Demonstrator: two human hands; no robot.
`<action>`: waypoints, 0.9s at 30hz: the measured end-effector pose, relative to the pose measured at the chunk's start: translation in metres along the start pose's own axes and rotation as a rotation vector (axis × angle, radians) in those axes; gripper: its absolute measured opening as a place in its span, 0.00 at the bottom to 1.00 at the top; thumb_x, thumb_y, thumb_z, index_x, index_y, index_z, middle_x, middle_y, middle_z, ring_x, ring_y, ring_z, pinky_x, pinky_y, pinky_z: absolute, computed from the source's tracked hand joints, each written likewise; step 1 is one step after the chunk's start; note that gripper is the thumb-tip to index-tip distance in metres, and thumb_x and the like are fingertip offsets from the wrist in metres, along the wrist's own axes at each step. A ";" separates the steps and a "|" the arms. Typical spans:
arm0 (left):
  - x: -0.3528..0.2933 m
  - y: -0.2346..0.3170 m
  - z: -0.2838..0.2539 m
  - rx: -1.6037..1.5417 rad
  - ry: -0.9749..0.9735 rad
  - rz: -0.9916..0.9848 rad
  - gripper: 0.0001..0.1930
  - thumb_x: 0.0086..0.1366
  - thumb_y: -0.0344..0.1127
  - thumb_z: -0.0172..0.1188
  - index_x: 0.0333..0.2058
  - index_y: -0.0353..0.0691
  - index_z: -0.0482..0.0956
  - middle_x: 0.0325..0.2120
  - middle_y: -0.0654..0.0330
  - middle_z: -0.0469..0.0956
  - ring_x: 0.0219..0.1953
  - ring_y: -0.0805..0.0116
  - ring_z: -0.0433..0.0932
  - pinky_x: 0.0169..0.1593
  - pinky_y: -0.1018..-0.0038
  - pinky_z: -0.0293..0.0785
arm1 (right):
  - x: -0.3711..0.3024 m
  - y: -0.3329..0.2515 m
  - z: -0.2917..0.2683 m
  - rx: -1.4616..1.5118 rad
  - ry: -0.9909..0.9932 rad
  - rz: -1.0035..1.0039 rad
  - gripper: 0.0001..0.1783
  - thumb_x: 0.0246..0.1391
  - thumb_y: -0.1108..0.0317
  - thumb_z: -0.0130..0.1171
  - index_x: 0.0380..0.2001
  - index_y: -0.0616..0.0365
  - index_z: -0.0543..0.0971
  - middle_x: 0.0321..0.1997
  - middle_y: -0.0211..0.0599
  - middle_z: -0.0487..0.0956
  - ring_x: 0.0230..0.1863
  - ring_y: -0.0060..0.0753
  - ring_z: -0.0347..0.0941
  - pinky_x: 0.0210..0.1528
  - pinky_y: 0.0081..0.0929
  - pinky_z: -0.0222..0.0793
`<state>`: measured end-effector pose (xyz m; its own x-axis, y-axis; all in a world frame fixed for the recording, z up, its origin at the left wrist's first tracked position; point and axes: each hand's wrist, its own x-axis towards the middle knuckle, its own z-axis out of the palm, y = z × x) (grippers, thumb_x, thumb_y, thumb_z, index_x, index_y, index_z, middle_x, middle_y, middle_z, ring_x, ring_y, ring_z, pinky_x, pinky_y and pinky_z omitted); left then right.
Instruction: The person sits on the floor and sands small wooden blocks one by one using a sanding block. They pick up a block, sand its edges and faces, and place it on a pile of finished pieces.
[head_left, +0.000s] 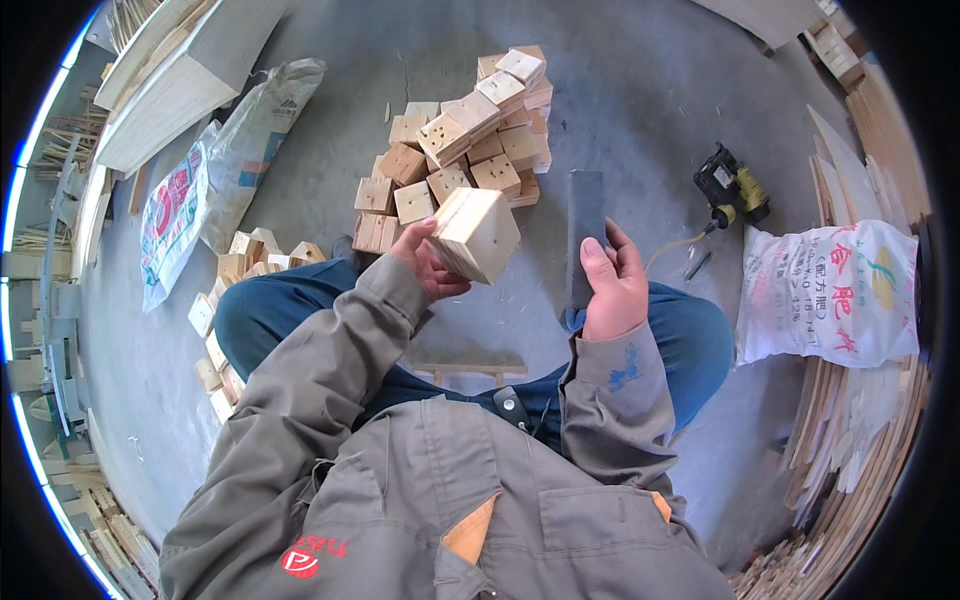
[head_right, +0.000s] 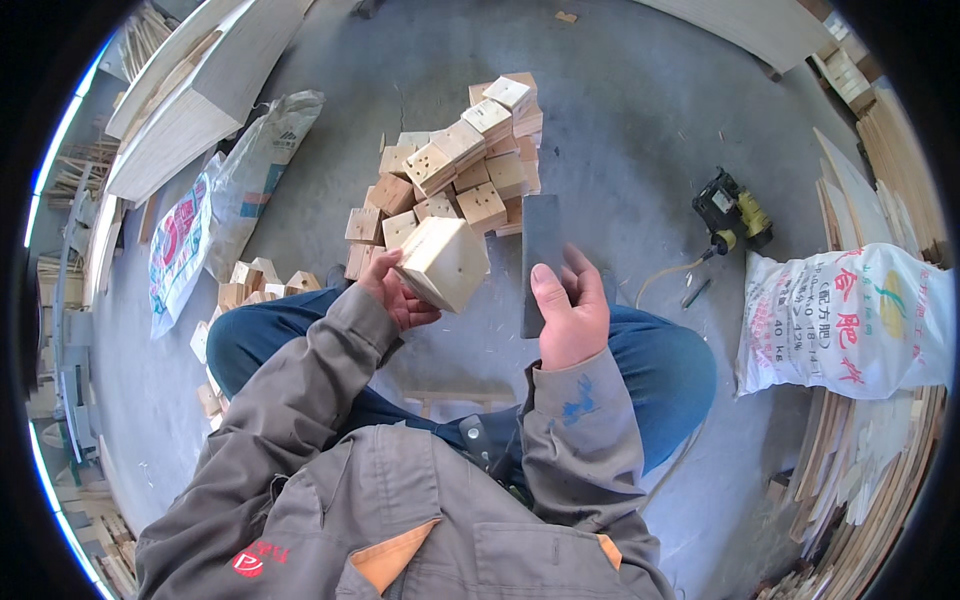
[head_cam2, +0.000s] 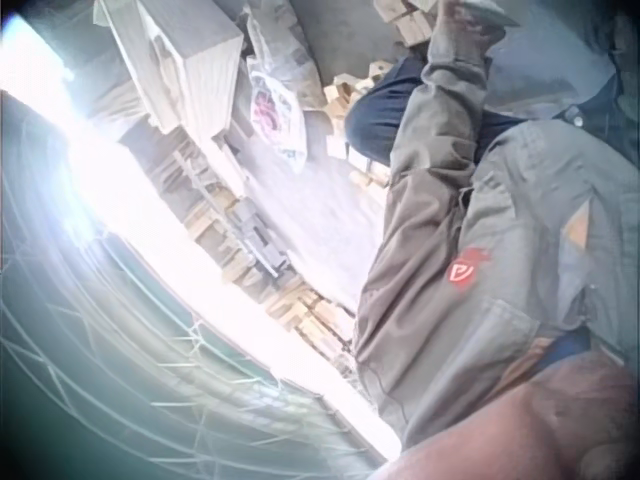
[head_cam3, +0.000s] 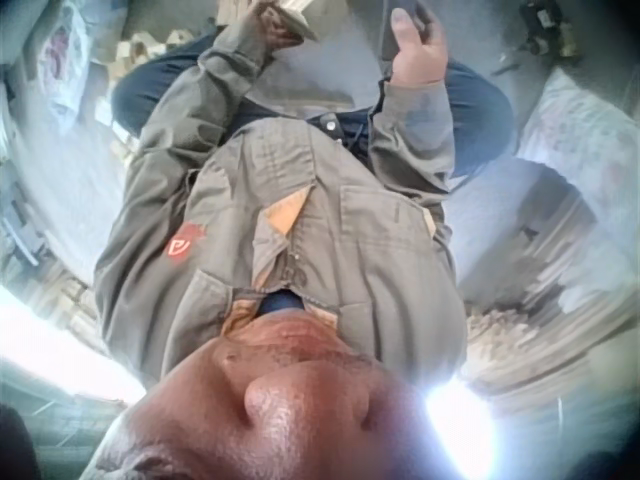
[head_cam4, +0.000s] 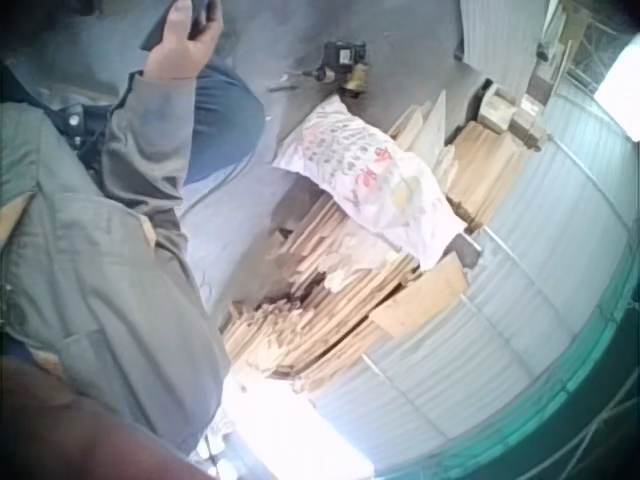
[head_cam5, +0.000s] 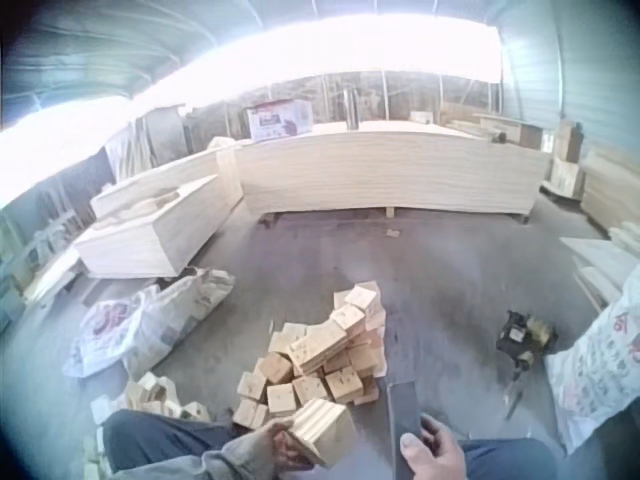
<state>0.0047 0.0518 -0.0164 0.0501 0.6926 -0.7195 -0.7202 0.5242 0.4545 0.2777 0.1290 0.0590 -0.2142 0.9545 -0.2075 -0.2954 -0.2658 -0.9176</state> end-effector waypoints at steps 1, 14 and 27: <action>-0.014 -0.002 0.007 -0.079 0.012 0.028 0.42 0.67 0.67 0.50 0.69 0.43 0.62 0.55 0.40 0.77 0.51 0.46 0.81 0.56 0.51 0.79 | 0.000 0.002 0.003 -0.014 -0.015 -0.014 0.34 0.65 0.68 0.64 0.68 0.70 0.63 0.56 0.44 0.79 0.53 0.27 0.76 0.58 0.25 0.71; -0.057 -0.044 0.010 -0.313 0.132 0.081 0.37 0.63 0.65 0.57 0.64 0.48 0.72 0.56 0.45 0.78 0.54 0.44 0.78 0.62 0.49 0.72 | 0.004 0.068 0.044 -0.890 -0.167 -0.285 0.38 0.58 0.54 0.67 0.66 0.64 0.71 0.60 0.62 0.76 0.61 0.60 0.73 0.66 0.45 0.67; -0.047 -0.044 -0.003 -0.228 0.186 0.152 0.36 0.63 0.58 0.65 0.64 0.45 0.70 0.53 0.51 0.78 0.50 0.49 0.81 0.53 0.51 0.80 | -0.005 0.079 0.050 -0.634 -0.304 -0.363 0.37 0.60 0.58 0.64 0.67 0.67 0.68 0.64 0.60 0.73 0.65 0.54 0.70 0.69 0.41 0.63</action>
<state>0.0314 -0.0055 -0.0038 -0.1819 0.6411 -0.7456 -0.8473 0.2826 0.4498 0.2088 0.0960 0.0044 -0.4780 0.8637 0.1598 0.1713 0.2701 -0.9475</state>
